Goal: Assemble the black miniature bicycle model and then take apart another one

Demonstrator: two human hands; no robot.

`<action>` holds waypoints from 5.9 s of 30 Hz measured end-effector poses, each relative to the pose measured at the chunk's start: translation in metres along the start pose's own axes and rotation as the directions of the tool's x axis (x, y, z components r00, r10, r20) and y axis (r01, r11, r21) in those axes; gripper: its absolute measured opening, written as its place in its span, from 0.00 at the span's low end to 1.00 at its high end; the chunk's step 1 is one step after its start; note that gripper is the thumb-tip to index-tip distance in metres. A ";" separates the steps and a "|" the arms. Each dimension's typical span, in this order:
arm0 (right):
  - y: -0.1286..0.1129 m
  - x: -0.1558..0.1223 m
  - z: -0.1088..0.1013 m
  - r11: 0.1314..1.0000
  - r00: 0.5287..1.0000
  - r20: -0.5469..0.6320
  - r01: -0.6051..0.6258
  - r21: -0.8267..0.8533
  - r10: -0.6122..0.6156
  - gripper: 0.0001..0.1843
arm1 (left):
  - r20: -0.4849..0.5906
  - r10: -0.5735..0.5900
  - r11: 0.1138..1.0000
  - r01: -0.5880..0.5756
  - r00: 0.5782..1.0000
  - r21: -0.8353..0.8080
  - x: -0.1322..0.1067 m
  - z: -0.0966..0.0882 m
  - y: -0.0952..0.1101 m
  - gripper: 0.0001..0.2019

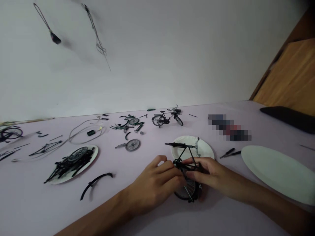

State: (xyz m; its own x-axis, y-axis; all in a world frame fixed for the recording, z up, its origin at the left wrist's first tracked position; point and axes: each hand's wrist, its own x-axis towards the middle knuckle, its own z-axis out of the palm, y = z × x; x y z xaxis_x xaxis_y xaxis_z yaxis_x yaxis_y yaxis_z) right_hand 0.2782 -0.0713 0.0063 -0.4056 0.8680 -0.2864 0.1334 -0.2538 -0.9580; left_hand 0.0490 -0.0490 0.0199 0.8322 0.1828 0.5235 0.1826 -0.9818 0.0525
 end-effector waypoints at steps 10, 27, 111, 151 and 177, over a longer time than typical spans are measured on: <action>0.001 -0.001 0.000 1.000 1.000 0.002 -0.002 -0.014 0.002 0.28 | 0.009 0.014 1.000 -0.014 1.000 0.012 -0.003 0.000 -0.001 0.12; 0.000 -0.002 -0.002 0.991 0.999 -0.014 0.046 -0.124 -0.048 0.28 | -0.032 0.072 0.997 -0.072 0.997 0.001 -0.003 0.006 -0.002 0.14; -0.008 -0.008 -0.001 0.959 0.991 0.047 0.130 -0.254 -0.121 0.30 | 0.043 -0.484 0.709 0.421 0.874 -0.565 -0.011 0.009 -0.012 0.04; -0.008 -0.008 0.006 0.983 0.984 0.074 0.170 -0.077 -0.164 0.28 | 0.089 -0.409 0.801 0.404 0.908 -0.441 -0.015 -0.001 -0.021 0.08; -0.033 -0.008 -0.052 0.958 0.711 -0.676 0.286 0.028 -0.192 0.30 | 0.241 -0.798 0.602 0.707 0.553 0.370 -0.099 -0.070 -0.122 0.34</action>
State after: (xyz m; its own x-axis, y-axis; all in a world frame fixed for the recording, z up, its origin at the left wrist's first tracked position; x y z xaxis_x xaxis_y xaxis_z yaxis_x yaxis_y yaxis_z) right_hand 0.3239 -0.0479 0.0407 0.2969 0.9548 -0.0107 -0.0139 -0.0069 -0.9999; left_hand -0.0922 0.0485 0.0209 0.4406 0.8967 0.0428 0.8925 -0.4427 0.0869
